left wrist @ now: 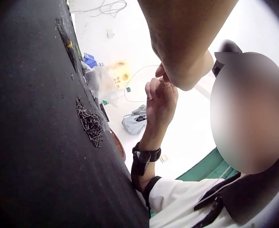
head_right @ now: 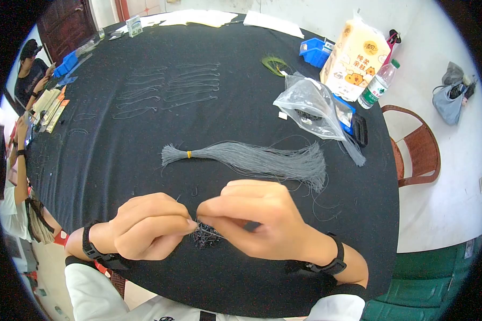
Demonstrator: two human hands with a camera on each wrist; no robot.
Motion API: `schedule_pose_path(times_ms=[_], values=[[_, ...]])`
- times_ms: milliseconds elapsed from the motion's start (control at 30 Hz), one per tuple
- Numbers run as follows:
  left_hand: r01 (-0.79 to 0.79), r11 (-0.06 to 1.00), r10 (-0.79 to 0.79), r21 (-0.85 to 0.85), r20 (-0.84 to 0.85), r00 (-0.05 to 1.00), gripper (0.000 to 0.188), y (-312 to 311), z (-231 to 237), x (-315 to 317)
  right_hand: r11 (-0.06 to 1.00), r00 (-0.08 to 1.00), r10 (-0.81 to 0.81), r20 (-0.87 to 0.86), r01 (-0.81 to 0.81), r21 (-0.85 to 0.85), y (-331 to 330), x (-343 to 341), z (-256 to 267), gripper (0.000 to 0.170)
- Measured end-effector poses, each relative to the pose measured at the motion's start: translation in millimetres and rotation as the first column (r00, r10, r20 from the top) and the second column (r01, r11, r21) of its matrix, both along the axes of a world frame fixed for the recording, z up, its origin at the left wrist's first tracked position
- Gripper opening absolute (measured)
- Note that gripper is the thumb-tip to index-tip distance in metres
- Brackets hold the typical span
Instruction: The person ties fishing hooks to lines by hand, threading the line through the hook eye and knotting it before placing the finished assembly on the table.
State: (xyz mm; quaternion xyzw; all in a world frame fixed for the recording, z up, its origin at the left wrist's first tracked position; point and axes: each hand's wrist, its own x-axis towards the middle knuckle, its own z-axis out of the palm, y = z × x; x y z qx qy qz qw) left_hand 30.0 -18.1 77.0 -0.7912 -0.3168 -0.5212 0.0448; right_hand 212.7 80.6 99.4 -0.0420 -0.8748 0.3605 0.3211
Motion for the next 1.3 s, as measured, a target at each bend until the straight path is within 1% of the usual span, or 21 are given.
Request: schedule_pose_path(times_ms=[33, 133, 267, 367, 433, 500, 600, 767, 933, 1033, 1167, 1267, 1300], values=[[-0.017, 1.0, 0.017, 0.005, -0.004, 1.0, 0.028, 0, 0, 0, 0.999, 1.0, 0.019, 0.006, -0.019, -0.029, -1, -1, -1, 0.013], [-0.043, 0.999, 0.043, 0.029, 0.014, 0.999, 0.028, 0, -1, 1, 0.999, 0.999, 0.049, 0.011, -0.049, -0.018, -6, -2, -3, 0.011], [-0.075, 0.997, 0.075, 0.034, -0.006, 0.997, 0.028, 0, -1, 1, 0.979, 0.999, -0.044, -0.013, 0.046, 0.201, -15, 0, 1, 0.015], [-0.093, 0.995, 0.095, 0.042, -0.05, 0.994, 0.027, 2, 1, -1, 0.924, 0.995, -0.093, -0.023, 0.094, 0.371, -22, 2, 4, 0.019], [-0.098, 0.993, 0.102, 0.063, -0.078, 0.992, 0.027, 4, 0, -1, 0.893, 0.99, -0.127, -0.066, 0.143, 0.426, -26, 4, 7, 0.022], [-0.073, 0.994, 0.08, 0.078, -0.092, 0.993, 0.026, 5, 0, -1, 0.858, 0.98, -0.15, -0.13, 0.194, 0.476, -26, 7, 11, 0.027], [-0.028, 0.997, 0.034, 0.077, -0.087, 0.996, 0.026, 3, 1, 0, 0.815, 0.959, -0.205, -0.195, 0.277, 0.508, -16, 8, 15, 0.03], [0.022, 0.998, -0.021, 0.051, -0.021, 1.0, 0.027, 3, -2, 1, 0.897, 0.973, -0.189, -0.132, 0.226, 0.38, -9, 7, 15, 0.024], [0.033, 0.999, -0.033, 0.002, 0.02, 0.999, 0.027, 2, -2, 3, 0.904, 0.974, -0.182, -0.137, 0.22, 0.365, -8, 7, 14, 0.025], [0.032, 0.999, -0.031, -0.027, 0.024, 0.999, 0.027, 2, 0, 3, 0.908, 0.968, -0.203, -0.15, 0.243, 0.341, -8, 6, 14, 0.024], [-0.009, 1.0, 0.009, -0.02, -0.001, 1.0, 0.026, 1, 2, 5, 0.91, 0.963, -0.212, -0.165, 0.257, 0.327, -8, 4, 12, 0.024], [-0.039, 0.999, 0.039, 0.004, -0.032, 0.999, 0.026, -2, 3, 3, 0.924, 0.971, -0.203, -0.125, 0.232, 0.303, -8, 5, 13, 0.022], [-0.049, 0.999, 0.049, 0.018, -0.039, 0.998, 0.026, -3, 3, 3, 0.94, 0.977, -0.185, -0.105, 0.208, 0.272, -8, 5, 13, 0.02]])
